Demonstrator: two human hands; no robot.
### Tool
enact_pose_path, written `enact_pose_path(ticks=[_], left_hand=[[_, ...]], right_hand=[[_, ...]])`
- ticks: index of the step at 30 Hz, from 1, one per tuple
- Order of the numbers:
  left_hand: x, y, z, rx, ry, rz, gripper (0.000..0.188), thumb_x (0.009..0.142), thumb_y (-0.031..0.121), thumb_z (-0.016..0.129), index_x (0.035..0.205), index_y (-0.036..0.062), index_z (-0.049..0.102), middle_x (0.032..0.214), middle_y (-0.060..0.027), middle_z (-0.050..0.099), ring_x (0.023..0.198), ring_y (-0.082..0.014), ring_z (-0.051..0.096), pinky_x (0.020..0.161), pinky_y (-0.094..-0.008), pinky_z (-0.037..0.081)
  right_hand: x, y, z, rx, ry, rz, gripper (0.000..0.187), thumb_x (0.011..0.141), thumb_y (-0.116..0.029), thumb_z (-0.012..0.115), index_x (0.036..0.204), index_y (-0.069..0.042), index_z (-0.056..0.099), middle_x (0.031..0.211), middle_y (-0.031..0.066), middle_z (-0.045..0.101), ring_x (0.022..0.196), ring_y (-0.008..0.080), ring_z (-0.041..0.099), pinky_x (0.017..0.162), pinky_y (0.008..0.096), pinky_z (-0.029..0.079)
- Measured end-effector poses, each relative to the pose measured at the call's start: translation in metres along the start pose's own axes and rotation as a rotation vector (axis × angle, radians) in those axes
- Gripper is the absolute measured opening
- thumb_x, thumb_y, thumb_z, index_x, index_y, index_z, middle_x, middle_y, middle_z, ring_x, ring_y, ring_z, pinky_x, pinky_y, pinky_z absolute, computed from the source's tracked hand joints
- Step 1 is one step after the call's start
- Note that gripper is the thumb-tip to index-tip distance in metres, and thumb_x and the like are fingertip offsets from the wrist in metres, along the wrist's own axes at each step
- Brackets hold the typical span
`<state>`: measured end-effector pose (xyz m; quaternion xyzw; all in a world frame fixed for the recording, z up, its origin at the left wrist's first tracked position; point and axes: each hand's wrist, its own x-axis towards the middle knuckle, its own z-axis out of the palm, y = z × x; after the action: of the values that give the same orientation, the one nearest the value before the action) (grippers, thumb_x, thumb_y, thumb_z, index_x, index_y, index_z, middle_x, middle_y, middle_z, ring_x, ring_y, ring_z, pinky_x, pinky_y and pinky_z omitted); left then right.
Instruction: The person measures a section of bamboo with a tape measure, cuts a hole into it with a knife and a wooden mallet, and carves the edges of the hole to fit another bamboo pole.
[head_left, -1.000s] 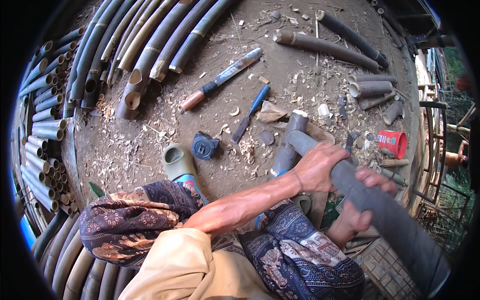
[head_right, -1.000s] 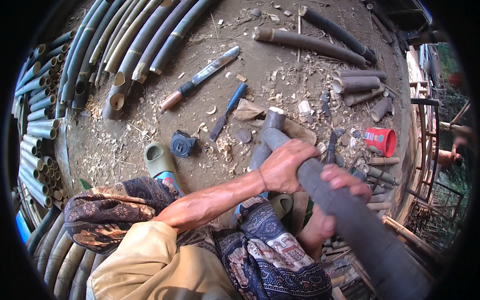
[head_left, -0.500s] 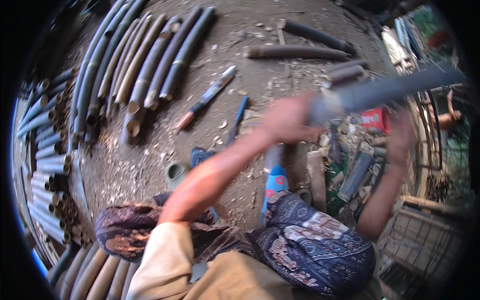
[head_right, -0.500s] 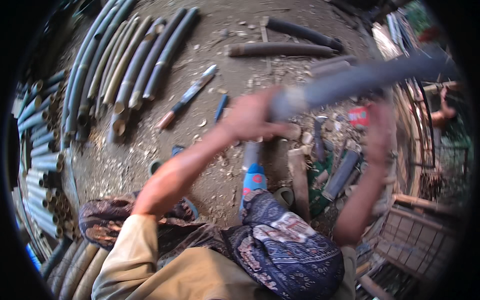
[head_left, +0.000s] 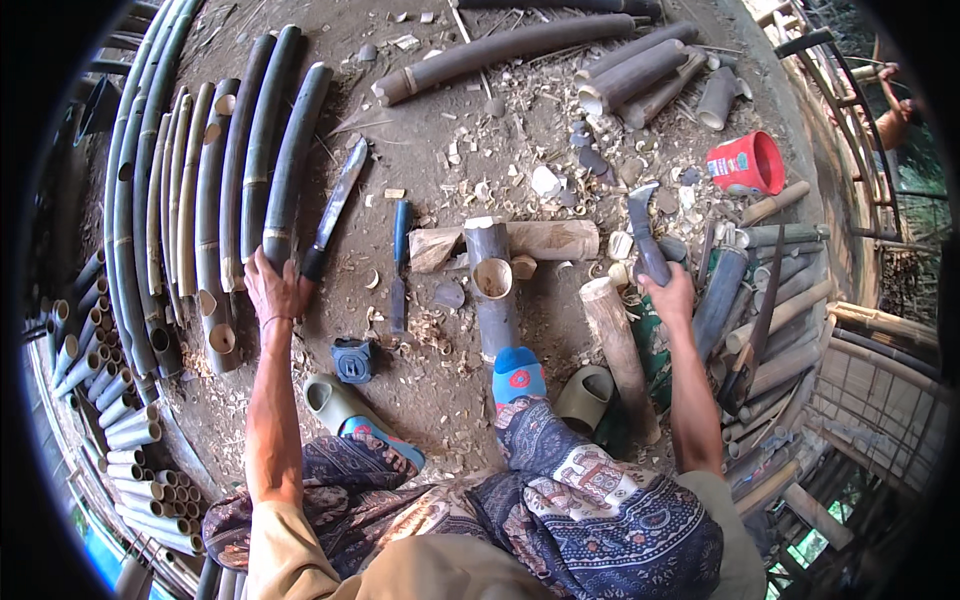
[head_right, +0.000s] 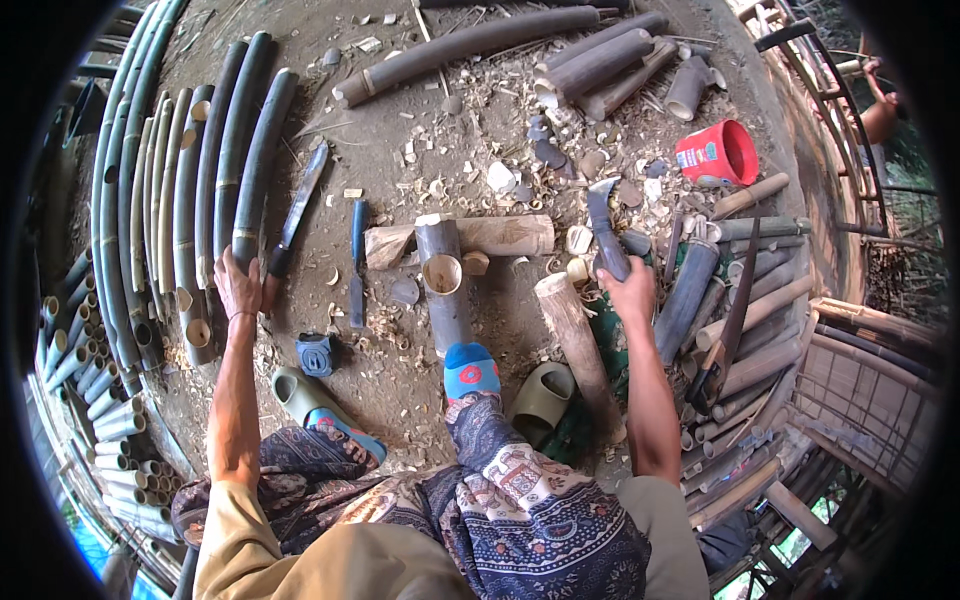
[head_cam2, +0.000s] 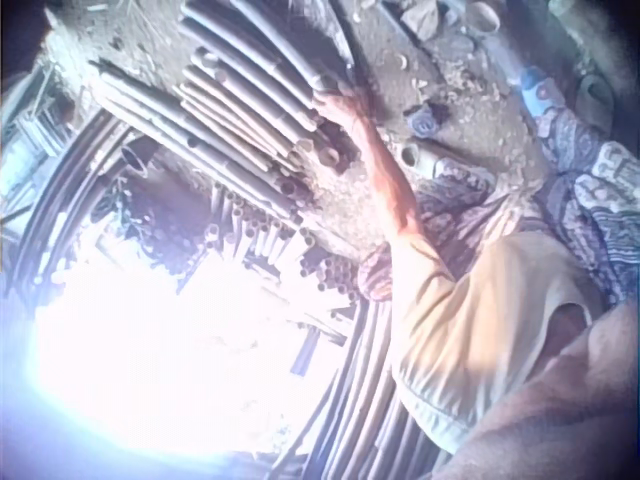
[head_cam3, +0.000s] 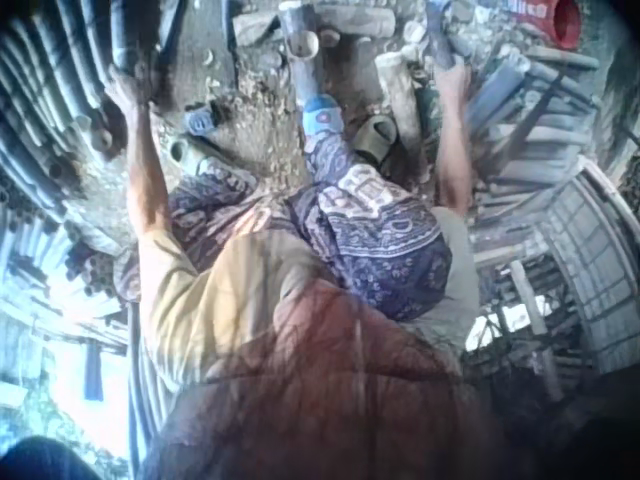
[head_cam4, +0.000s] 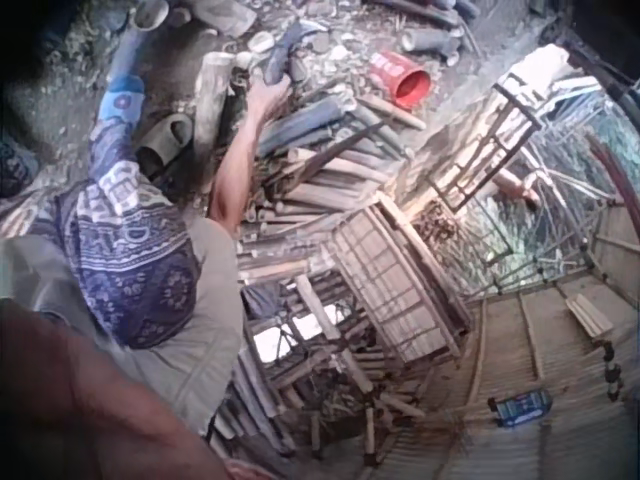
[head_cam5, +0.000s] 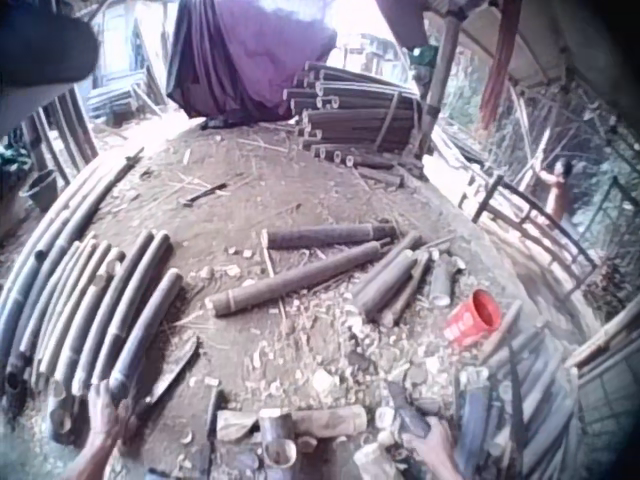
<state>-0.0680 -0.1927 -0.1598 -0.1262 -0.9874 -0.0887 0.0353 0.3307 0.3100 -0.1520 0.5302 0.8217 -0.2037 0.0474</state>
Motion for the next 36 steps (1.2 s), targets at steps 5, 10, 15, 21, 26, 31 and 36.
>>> enact_pose_path(ticks=[5, 10, 15, 21, 26, 31, 36], left_hand=[[-0.064, 0.141, 0.007, -0.577, -0.308, -0.005, 0.059, 0.082, 0.035, 0.072, 0.124, -0.0021, 0.054, 0.120, -0.0225, 0.057, 0.114, -0.0355, 0.055, 0.098, -0.0441, 0.045], [-0.155, 0.226, 0.017, -1.102, -0.940, -0.299, 0.090, 0.076, 0.045, 0.079, 0.137, -0.0092, 0.039, 0.130, -0.0234, 0.053, 0.119, -0.0295, 0.054, 0.104, -0.0362, 0.041], [-0.174, 0.263, 0.029, -1.198, -0.812, -0.407, 0.083, 0.070, 0.041, 0.085, 0.125, -0.0067, 0.045, 0.114, -0.0162, 0.061, 0.104, -0.0229, 0.059, 0.092, -0.0349, 0.048], [-0.175, 0.266, 0.047, -1.198, -0.750, -0.457, 0.075, 0.067, 0.036, 0.088, 0.119, -0.0035, 0.052, 0.108, -0.0121, 0.065, 0.098, -0.0195, 0.061, 0.089, -0.0328, 0.049], [-0.175, 0.268, 0.047, -1.180, -0.728, -0.486, 0.075, 0.065, 0.038, 0.089, 0.116, -0.0043, 0.054, 0.106, -0.0134, 0.066, 0.097, -0.0210, 0.063, 0.090, -0.0335, 0.049], [-0.174, 0.268, 0.046, -1.217, -0.720, -0.487, 0.074, 0.065, 0.038, 0.089, 0.116, -0.0042, 0.054, 0.105, -0.0124, 0.066, 0.096, -0.0205, 0.063, 0.090, -0.0332, 0.049], [-0.175, 0.267, 0.047, -1.228, -0.734, -0.489, 0.067, 0.070, 0.034, 0.087, 0.117, -0.0020, 0.055, 0.106, -0.0099, 0.065, 0.095, -0.0177, 0.061, 0.088, -0.0319, 0.048]], right_hand=[[-0.001, -0.017, -0.075, 1.018, 0.322, -0.074, 0.042, 0.078, -0.008, 0.077, 0.116, -0.003, 0.059, 0.107, 0.0060, 0.062, 0.095, 0.0166, 0.058, 0.087, 0.0319, 0.046], [-0.010, -0.108, -0.095, 1.432, 0.007, -0.436, 0.048, 0.096, -0.037, 0.056, 0.131, -0.005, 0.045, 0.102, 0.0092, 0.061, 0.084, 0.0189, 0.060, 0.083, 0.0414, 0.051], [-0.023, -0.140, -0.021, 1.692, -0.316, -0.546, 0.035, 0.089, -0.026, 0.066, 0.115, -0.008, 0.051, 0.074, 0.0043, 0.059, 0.059, 0.0147, 0.055, 0.056, 0.0355, 0.052], [-0.041, -0.173, 0.017, 1.619, -0.280, -0.457, 0.029, 0.079, -0.008, 0.073, 0.101, -0.003, 0.054, 0.074, 0.0053, 0.060, 0.061, 0.0128, 0.057, 0.057, 0.0311, 0.051], [-0.033, -0.176, 0.027, 1.479, -0.192, -0.553, 0.033, 0.073, -0.010, 0.077, 0.098, 0.000, 0.056, 0.075, 0.0049, 0.063, 0.063, 0.0103, 0.058, 0.059, 0.0269, 0.050], [-0.035, -0.174, 0.030, 1.492, -0.162, -0.562, 0.029, 0.075, -0.011, 0.075, 0.094, -0.001, 0.056, 0.073, 0.0051, 0.062, 0.061, 0.0106, 0.057, 0.058, 0.0276, 0.050], [-0.033, -0.172, 0.023, 1.599, -0.141, -0.424, 0.015, 0.085, -0.012, 0.064, 0.088, -0.002, 0.053, 0.064, 0.0057, 0.055, 0.050, 0.0139, 0.053, 0.050, 0.0331, 0.049]])
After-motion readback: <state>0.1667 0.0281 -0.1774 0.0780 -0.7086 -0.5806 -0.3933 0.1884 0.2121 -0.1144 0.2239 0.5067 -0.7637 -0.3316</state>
